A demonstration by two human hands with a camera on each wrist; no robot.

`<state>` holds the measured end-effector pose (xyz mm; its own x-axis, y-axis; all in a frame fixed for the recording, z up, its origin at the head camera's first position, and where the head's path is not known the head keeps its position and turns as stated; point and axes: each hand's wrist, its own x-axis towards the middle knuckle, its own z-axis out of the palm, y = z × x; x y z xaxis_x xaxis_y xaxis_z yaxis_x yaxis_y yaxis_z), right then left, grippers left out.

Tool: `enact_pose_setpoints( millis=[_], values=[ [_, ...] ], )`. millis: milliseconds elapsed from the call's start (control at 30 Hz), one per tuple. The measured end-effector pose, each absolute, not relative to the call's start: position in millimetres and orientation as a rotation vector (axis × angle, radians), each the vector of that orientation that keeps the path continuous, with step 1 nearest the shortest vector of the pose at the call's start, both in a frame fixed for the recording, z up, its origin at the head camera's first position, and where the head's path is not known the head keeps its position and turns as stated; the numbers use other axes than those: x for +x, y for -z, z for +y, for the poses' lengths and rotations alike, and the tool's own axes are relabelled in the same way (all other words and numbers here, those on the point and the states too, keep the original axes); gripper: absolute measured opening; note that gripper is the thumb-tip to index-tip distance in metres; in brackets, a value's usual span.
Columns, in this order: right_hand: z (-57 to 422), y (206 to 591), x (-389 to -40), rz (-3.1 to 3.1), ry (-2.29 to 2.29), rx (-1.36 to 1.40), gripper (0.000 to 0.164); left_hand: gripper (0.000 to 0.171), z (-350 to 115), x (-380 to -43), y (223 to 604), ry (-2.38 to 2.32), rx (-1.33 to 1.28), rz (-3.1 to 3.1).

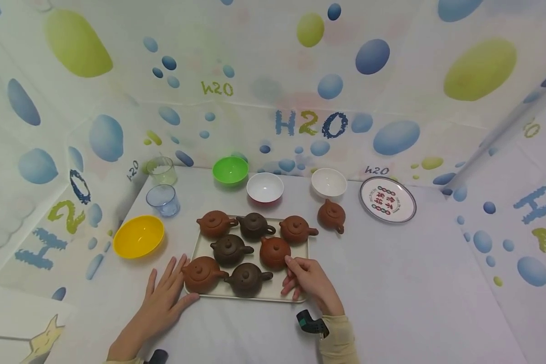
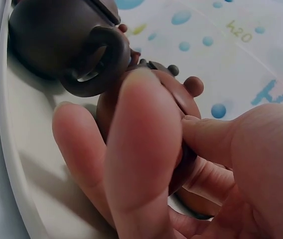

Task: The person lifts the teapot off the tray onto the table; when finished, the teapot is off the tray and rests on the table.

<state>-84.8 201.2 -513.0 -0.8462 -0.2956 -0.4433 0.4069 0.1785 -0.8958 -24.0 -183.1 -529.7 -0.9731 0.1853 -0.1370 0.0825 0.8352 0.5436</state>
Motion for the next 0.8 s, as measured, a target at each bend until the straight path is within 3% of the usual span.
enact_pose_setpoints(
  millis=[800],
  values=[
    [198.6, 508.8, -82.1, 1.957, 1.718, 0.153, 0.052, 0.093, -182.7, -25.4, 528.8, -0.825, 0.204, 2.830]
  ],
)
